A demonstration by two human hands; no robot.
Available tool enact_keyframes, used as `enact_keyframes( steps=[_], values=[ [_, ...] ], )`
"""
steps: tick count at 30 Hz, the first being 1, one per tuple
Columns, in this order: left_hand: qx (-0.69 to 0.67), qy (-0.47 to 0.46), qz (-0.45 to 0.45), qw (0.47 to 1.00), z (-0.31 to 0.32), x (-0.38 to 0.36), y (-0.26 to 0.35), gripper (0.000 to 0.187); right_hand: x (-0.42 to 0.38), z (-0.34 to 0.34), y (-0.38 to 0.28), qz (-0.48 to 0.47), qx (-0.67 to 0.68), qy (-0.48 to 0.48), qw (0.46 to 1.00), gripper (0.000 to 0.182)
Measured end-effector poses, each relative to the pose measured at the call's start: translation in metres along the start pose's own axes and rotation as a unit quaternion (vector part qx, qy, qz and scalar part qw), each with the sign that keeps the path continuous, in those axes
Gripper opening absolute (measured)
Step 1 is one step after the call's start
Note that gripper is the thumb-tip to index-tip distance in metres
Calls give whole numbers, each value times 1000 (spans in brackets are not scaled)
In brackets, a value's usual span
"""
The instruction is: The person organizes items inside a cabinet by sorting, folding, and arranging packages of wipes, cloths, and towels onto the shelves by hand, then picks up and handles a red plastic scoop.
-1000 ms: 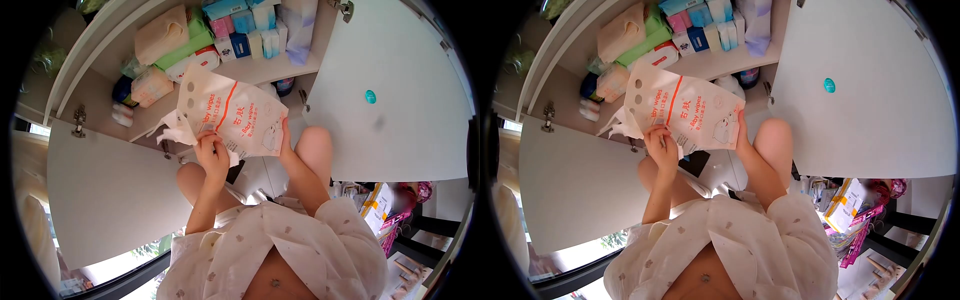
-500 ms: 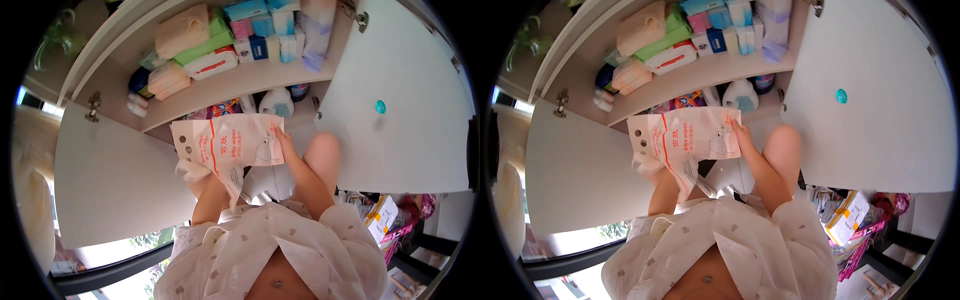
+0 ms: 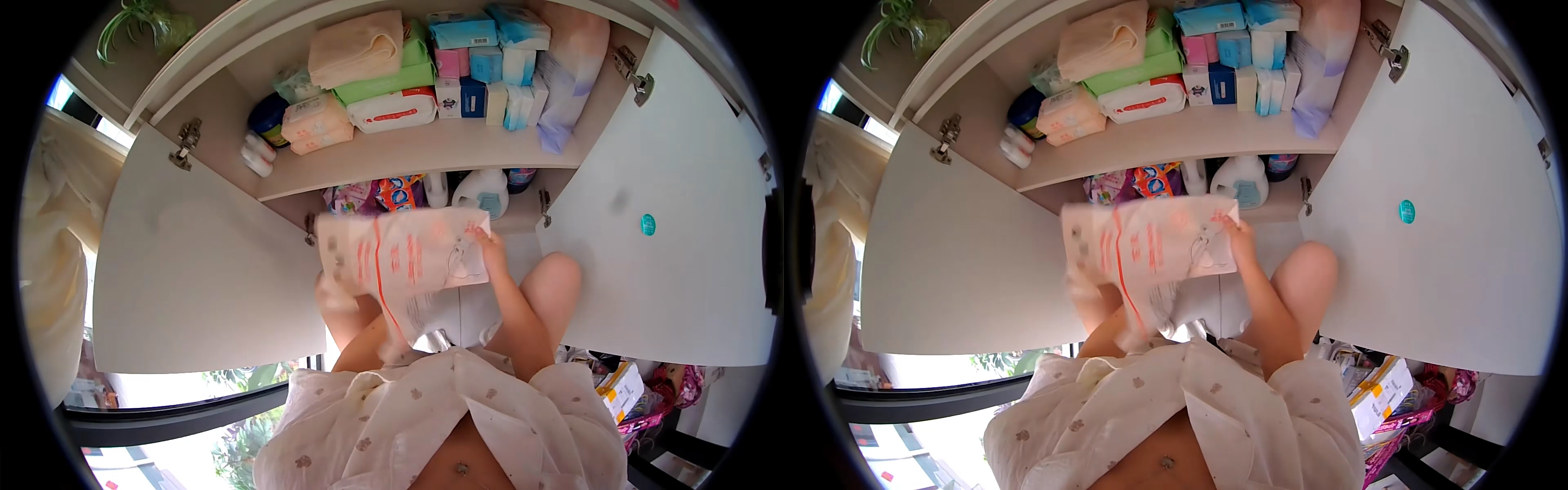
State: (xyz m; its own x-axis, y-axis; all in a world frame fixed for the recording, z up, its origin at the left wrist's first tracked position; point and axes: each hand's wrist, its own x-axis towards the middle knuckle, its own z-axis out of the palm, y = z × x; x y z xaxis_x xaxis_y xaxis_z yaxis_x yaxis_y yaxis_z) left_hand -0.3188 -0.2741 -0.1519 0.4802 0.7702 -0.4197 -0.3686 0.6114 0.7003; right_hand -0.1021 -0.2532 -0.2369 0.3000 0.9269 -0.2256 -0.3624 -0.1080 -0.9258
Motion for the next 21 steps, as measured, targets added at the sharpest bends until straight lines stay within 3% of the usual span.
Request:
enact_keyframes(
  steps=[2,6,8,9,11,13,14,15,16,17,19,20,21],
  values=[
    [15,22,-17,1000,-6,-2,3,31,11,-22,2,2,5,73,997,28],
    [62,69,-109,990,-22,-9,11,32,44,-57,19,52,-58,95,992,30],
    [87,76,-202,973,-37,-21,17,33,62,-70,33,50,129,147,980,29],
    [94,60,-238,965,-49,-30,21,34,67,-81,44,48,130,143,980,29],
    [120,-15,-262,958,-72,-48,39,46,64,-100,80,42,314,135,939,28],
    [274,-14,-32,961,-68,-54,91,67,61,-106,122,117,274,195,934,31],
    [311,28,42,949,-64,-51,120,87,50,-100,132,140,294,173,930,28],
    [361,7,134,923,-52,-46,153,94,37,-94,143,162,312,150,924,26],
    [403,45,212,889,-54,-35,179,94,47,-115,198,237,261,136,926,32],
    [556,33,352,752,-62,-16,213,91,58,-134,253,309,209,119,920,39],
    [790,205,320,480,-26,-10,268,88,22,-125,245,326,192,65,924,35],
    [793,204,324,475,-26,4,289,88,6,-124,241,334,197,60,920,34],
    [820,208,321,425,-27,18,312,87,-3,-124,240,342,201,56,916,33]
  ],
)
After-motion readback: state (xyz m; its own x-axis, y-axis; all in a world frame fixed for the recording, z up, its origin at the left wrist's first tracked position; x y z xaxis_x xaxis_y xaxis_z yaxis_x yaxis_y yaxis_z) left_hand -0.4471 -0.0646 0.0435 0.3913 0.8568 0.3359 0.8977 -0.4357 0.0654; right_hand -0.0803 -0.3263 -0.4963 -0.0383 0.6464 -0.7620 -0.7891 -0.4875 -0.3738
